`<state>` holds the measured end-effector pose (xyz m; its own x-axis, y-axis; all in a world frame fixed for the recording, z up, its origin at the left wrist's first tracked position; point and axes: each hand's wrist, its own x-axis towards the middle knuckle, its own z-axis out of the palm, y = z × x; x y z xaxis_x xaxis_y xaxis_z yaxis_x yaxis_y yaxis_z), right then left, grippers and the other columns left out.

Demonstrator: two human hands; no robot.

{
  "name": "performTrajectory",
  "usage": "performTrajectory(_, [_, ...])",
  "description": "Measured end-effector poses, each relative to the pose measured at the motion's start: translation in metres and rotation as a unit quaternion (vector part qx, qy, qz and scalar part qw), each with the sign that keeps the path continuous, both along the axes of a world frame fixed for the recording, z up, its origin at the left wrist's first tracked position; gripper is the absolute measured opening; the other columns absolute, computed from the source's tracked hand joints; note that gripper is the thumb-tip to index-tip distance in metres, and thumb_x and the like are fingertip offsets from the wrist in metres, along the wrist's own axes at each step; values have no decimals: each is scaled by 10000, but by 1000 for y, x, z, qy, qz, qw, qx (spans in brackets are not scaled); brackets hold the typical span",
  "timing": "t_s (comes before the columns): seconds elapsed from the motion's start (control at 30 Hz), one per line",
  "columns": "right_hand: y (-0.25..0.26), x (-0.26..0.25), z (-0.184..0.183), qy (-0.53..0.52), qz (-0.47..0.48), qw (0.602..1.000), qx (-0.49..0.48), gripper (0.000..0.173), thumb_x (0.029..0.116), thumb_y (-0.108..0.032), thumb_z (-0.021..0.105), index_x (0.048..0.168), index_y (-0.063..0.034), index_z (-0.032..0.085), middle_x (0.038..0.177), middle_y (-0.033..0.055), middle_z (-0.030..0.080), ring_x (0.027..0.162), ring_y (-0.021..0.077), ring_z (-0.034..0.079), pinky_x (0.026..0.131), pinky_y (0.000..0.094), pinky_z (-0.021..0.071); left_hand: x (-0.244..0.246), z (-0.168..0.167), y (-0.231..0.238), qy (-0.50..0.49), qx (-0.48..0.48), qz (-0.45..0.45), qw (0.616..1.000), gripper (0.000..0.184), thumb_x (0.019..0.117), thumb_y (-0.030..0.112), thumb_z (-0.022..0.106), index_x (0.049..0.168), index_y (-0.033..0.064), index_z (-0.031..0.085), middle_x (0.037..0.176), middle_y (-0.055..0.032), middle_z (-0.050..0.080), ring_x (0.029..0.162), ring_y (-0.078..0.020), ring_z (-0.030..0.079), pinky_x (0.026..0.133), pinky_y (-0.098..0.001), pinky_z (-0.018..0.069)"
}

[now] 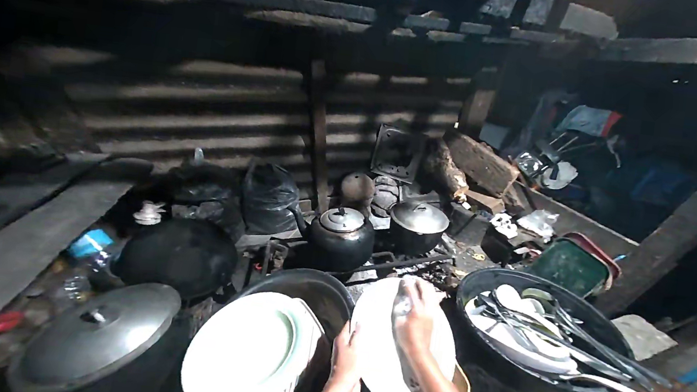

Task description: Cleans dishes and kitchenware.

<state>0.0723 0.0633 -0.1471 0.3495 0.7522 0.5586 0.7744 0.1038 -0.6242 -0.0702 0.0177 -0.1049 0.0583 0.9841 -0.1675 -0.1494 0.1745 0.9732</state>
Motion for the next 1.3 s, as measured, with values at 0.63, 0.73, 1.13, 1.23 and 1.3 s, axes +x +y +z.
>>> performTrajectory(0.63, [4,12,15,-7,-15,995,99,450,844,-148,688,1250,44,696,1258,276,677,1201,488,624,1018,655,460,5,3,-13,55,123,-18,991,369,1066,67,474,1382,-118,516,1287,-255,623,1161,-199,625,1032,-337,481])
performTrajectory(0.73, [10,33,49,65,-140,987,-54,425,991,-317,628,1248,14,698,1205,248,707,1130,426,679,963,623,492,-3,13,-18,-11,37,-55,998,461,1040,5,503,1484,-59,396,1340,-220,580,1143,-184,632,978,-326,532])
performTrajectory(1.13, [13,28,27,-48,-70,995,58,483,843,-86,716,1316,3,679,1288,289,664,1207,483,630,1057,616,458,-5,6,10,21,23,-109,994,438,1078,86,477,1495,-23,398,1333,-212,593,1135,-207,641,963,-368,545])
performTrajectory(1.23, [3,16,4,18,-46,999,3,606,860,-24,642,1460,-94,587,1527,347,434,1417,545,411,1166,677,303,13,3,5,27,24,-35,999,432,1118,207,403,1466,-46,447,1377,-250,561,1213,-252,595,1037,-405,485])
performTrajectory(1.3, [-22,-17,-3,44,77,996,-16,536,890,-61,642,1425,-61,613,1535,312,444,1426,474,436,1169,561,385,24,-3,11,26,39,-7,999,431,1126,220,363,1418,-72,489,1331,-250,588,1190,-248,599,1043,-398,473])
